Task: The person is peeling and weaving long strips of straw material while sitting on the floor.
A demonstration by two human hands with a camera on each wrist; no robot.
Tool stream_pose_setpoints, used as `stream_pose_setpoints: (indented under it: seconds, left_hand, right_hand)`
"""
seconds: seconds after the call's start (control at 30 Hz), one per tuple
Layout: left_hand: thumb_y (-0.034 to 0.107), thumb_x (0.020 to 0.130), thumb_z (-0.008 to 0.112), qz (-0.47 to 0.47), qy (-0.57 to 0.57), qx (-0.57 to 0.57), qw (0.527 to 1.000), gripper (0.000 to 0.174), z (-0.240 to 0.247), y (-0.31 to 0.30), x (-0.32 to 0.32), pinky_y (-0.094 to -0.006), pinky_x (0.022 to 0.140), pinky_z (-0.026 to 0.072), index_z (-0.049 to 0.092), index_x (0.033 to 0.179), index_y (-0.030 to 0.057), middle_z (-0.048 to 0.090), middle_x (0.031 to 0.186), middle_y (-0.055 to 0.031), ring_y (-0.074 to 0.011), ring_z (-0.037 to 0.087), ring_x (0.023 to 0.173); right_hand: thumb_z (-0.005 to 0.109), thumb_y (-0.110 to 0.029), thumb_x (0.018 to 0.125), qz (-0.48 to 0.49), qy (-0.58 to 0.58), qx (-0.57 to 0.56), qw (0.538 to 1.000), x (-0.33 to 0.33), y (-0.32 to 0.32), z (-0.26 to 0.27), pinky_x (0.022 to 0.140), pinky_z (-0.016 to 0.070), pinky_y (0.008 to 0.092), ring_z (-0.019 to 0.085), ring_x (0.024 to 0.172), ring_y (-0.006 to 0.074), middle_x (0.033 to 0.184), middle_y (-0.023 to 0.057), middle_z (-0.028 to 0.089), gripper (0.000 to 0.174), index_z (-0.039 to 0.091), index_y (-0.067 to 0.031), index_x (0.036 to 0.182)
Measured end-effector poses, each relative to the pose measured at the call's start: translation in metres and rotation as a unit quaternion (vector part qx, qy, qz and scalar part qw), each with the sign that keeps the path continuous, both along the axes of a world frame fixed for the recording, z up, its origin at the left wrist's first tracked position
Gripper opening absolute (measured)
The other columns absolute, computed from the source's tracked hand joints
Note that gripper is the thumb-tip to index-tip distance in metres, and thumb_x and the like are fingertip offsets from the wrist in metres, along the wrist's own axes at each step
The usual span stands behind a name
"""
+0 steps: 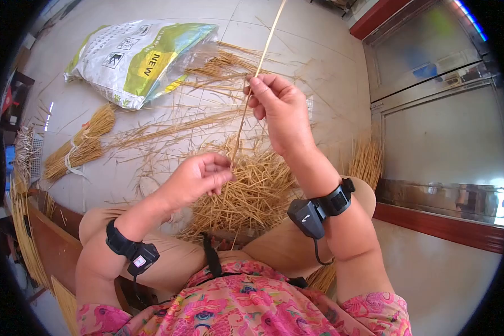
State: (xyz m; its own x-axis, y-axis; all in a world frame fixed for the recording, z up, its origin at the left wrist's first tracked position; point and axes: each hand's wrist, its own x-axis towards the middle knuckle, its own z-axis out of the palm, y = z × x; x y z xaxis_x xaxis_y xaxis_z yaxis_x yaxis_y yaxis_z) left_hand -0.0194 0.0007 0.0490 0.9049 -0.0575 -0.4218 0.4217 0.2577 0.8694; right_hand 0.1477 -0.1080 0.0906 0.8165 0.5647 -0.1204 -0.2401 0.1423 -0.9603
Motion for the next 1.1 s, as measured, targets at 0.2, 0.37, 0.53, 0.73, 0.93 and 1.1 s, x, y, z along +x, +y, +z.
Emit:
stream_pose_setpoints:
  seconds: [0.2, 0.37, 0.53, 0.73, 0.93, 1.1]
  left_hand:
    - [0.009, 0.089, 0.053, 0.02, -0.005, -0.007, 1.0, 0.014, 0.002, -0.004, -0.006, -0.0178, 0.052, 0.0429, 0.057, 0.099, -0.0002, 0.066, 0.084, -0.0077, -0.0051, 0.053, 0.057]
    - [0.009, 0.09, 0.053, 0.09, -0.039, -0.026, 0.995, 0.012, 0.005, 0.006, 0.0, -0.018, 0.051, 0.0411, 0.058, 0.097, 0.0007, 0.065, 0.082, -0.0066, -0.0042, 0.051, 0.056]
    - [0.01, 0.089, 0.055, 0.125, -0.05, -0.042, 0.99, 0.011, 0.005, 0.007, 0.001, -0.0183, 0.05, 0.0413, 0.058, 0.093, -0.0002, 0.065, 0.079, -0.0064, -0.0054, 0.053, 0.057]
    - [0.013, 0.089, 0.057, 0.099, -0.011, -0.002, 0.995, 0.011, 0.003, 0.0, -0.001, -0.0188, 0.05, 0.0423, 0.058, 0.09, 0.0014, 0.065, 0.08, -0.0065, -0.0061, 0.054, 0.058]
    - [0.013, 0.09, 0.056, 0.116, -0.029, 0.0, 0.993, 0.012, 0.001, -0.002, 0.001, -0.0187, 0.05, 0.0428, 0.057, 0.088, 0.0016, 0.065, 0.078, -0.0064, -0.0059, 0.054, 0.057]
    - [0.013, 0.09, 0.055, 0.121, -0.035, -0.003, 0.992, 0.012, 0.001, -0.002, 0.002, -0.0186, 0.05, 0.0425, 0.056, 0.087, 0.0019, 0.064, 0.078, -0.0063, -0.0052, 0.053, 0.056]
  right_hand:
    - [0.06, -0.015, 0.088, -0.048, 0.017, 0.007, 0.999, 0.001, -0.004, 0.007, 0.05, 0.0394, 0.0181, 0.052, 0.062, 0.0064, 0.083, 0.0056, 0.061, 0.017, 0.059, 0.0007, 0.095]
    - [0.062, -0.014, 0.086, 0.137, 0.026, -0.094, 0.986, -0.019, -0.01, 0.003, 0.054, 0.0405, 0.0186, 0.053, 0.066, 0.0053, 0.079, 0.0024, 0.061, 0.015, 0.06, -0.0001, 0.092]
    - [0.063, -0.014, 0.086, 0.211, -0.055, -0.13, 0.967, -0.043, -0.009, -0.015, 0.056, 0.0416, 0.0184, 0.052, 0.063, 0.004, 0.073, -0.0013, 0.059, 0.013, 0.062, -0.0016, 0.085]
    - [0.063, -0.014, 0.086, 0.153, -0.047, -0.163, 0.973, -0.034, -0.013, -0.009, 0.05, 0.0414, 0.0186, 0.055, 0.062, 0.0047, 0.071, 0.001, 0.061, 0.011, 0.062, -0.0024, 0.084]
    - [0.062, -0.013, 0.087, 0.115, -0.005, -0.098, 0.989, -0.033, -0.015, -0.011, 0.052, 0.0442, 0.0201, 0.058, 0.064, 0.0076, 0.072, 0.0038, 0.063, 0.012, 0.061, -0.0008, 0.087]
    - [0.06, -0.012, 0.088, 0.109, 0.026, -0.062, 0.992, -0.033, -0.014, -0.014, 0.056, 0.0471, 0.0214, 0.059, 0.065, 0.0092, 0.073, 0.0048, 0.063, 0.011, 0.061, -0.0006, 0.089]
